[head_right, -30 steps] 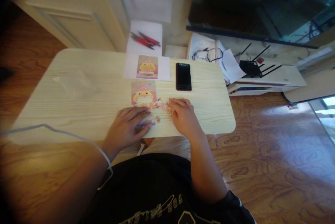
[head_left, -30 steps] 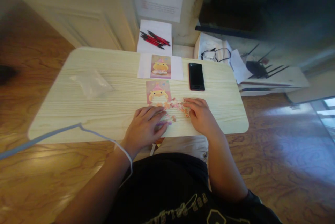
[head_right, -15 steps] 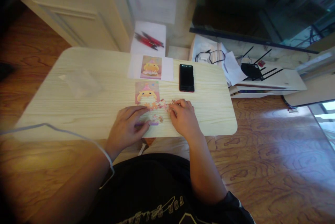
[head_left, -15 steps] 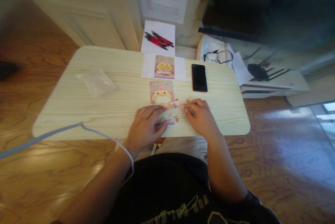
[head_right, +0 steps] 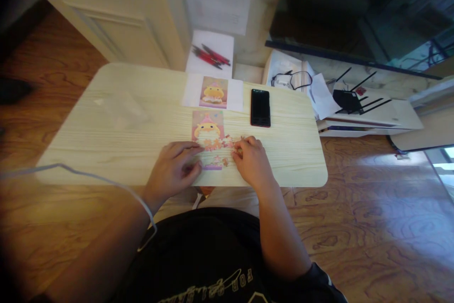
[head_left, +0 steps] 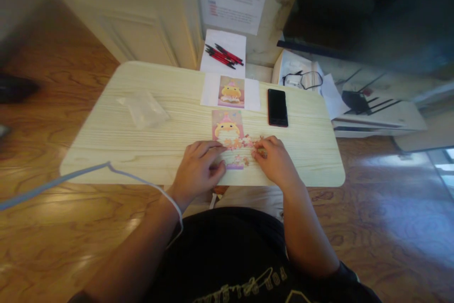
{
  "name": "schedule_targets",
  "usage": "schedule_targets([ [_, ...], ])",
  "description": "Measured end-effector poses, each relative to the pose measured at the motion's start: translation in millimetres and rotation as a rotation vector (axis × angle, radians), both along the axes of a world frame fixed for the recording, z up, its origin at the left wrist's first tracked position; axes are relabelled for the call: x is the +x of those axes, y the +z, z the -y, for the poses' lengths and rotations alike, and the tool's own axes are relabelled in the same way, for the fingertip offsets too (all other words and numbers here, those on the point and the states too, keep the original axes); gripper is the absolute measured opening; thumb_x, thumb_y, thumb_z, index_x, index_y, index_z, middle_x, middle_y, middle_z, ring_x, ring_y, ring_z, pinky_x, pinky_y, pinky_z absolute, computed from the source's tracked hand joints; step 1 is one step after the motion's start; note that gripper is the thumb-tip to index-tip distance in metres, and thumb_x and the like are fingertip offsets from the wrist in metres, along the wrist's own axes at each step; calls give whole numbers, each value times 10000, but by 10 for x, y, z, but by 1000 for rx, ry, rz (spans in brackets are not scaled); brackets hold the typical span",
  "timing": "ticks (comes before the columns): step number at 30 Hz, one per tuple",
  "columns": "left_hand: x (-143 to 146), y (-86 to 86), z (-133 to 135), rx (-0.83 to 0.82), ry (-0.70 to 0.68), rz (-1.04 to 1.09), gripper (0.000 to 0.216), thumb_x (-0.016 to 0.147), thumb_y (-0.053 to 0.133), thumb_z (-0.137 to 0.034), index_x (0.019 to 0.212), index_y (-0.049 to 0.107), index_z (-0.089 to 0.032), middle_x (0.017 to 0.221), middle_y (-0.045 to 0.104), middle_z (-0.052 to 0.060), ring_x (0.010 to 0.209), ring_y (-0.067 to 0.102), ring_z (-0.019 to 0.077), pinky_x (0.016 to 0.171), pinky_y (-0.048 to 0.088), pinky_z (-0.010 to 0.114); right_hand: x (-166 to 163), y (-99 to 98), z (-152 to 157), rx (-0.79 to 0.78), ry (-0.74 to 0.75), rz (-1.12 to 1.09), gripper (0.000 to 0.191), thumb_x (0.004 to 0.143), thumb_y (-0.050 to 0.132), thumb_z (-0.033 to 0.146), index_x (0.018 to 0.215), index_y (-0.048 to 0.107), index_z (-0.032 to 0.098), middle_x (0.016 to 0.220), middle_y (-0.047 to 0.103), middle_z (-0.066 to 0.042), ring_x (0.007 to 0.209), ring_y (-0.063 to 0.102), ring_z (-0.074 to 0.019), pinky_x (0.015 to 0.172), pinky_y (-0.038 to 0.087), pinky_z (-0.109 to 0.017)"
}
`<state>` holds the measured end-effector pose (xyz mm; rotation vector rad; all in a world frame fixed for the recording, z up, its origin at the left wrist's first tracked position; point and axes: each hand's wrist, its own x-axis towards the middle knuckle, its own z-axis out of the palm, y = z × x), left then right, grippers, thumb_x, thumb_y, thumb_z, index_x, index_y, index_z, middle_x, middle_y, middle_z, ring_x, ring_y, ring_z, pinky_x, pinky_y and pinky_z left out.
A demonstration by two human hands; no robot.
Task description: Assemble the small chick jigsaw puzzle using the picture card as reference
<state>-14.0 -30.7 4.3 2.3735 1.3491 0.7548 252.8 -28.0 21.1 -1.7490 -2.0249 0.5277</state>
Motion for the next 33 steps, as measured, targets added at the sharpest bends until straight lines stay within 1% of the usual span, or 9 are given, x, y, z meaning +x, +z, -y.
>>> schedule_targets([
  [4, 17, 13, 25, -1, -166, -45, 418, 915, 623, -299, 1329, 680, -292, 1444, 663, 44, 1321, 579, 308, 1101, 434, 524, -8, 4, -25, -2, 22, -9, 64, 935, 669, 210, 993, 691, 225, 1068, 667, -87, 1079, 629, -282, 1003, 525, -469],
  [7, 19, 27, 29, -4, -232, -78, 485, 915, 617, -317, 1399, 648, -297, 1497, 634, 39, 1358, 562, 324, 1119, 415, 558, -15, 10, -28, 5, 35, -12, 70, 933, 652, 174, 939, 686, 235, 1020, 683, -71, 1067, 626, -276, 995, 517, -451],
  [9, 21, 32, 26, -11, -243, -87, 513, 918, 614, -334, 1430, 627, -289, 1492, 639, 47, 1352, 571, 326, 1119, 414, 565, -28, 27, -26, 9, 29, -7, 71, 936, 648, 178, 942, 695, 232, 1017, 684, -75, 1059, 627, -279, 980, 520, -448],
  [12, 32, 38, 24, -13, -245, -75, 504, 911, 621, -343, 1410, 643, -274, 1441, 672, 63, 1323, 602, 315, 1111, 429, 551, -80, 83, -27, 23, 24, -14, 109, 950, 630, 191, 1003, 718, 229, 1033, 681, -84, 1050, 630, -280, 972, 524, -452],
  [17, 46, 45, 42, -6, -228, -58, 445, 912, 623, -339, 1349, 673, -271, 1364, 711, 72, 1304, 621, 299, 1115, 432, 518, -244, 190, -54, 48, 114, -37, 246, 997, 559, 190, 1128, 756, 257, 1114, 681, -85, 1122, 613, -281, 1034, 504, -468],
  [20, 39, 39, 45, -4, -236, -80, 455, 925, 613, -357, 1368, 658, -264, 1440, 668, 78, 1333, 599, 305, 1113, 429, 523, -317, 204, -64, 48, 142, -16, 294, 1009, 536, 177, 1187, 759, 249, 1154, 678, -95, 1140, 602, -282, 1041, 502, -471],
  [23, 34, 27, 35, 2, -262, -112, 534, 920, 625, -402, 1437, 611, -268, 1537, 597, 74, 1387, 553, 329, 1126, 411, 553, -342, 193, -64, 39, 158, 7, 332, 1010, 514, 148, 1217, 759, 234, 1165, 676, -100, 1132, 601, -275, 1031, 507, -458],
  [28, 43, 36, 29, -27, -277, -120, 587, 917, 628, -428, 1473, 581, -246, 1491, 637, 75, 1380, 553, 322, 1139, 406, 550, -412, 194, -157, 35, 147, 44, 296, 1015, 537, 171, 1194, 768, 219, 1142, 685, -101, 1119, 597, -274, 1026, 498, -450],
  [33, 47, 67, 40, -28, -275, -118, 539, 907, 637, -408, 1417, 623, -234, 1449, 666, 72, 1360, 567, 313, 1125, 419, 534, -622, 212, -380, 3, 174, 167, 224, 1004, 623, 271, 1159, 777, 219, 1204, 679, -115, 1143, 581, -295, 1012, 484, -448],
])
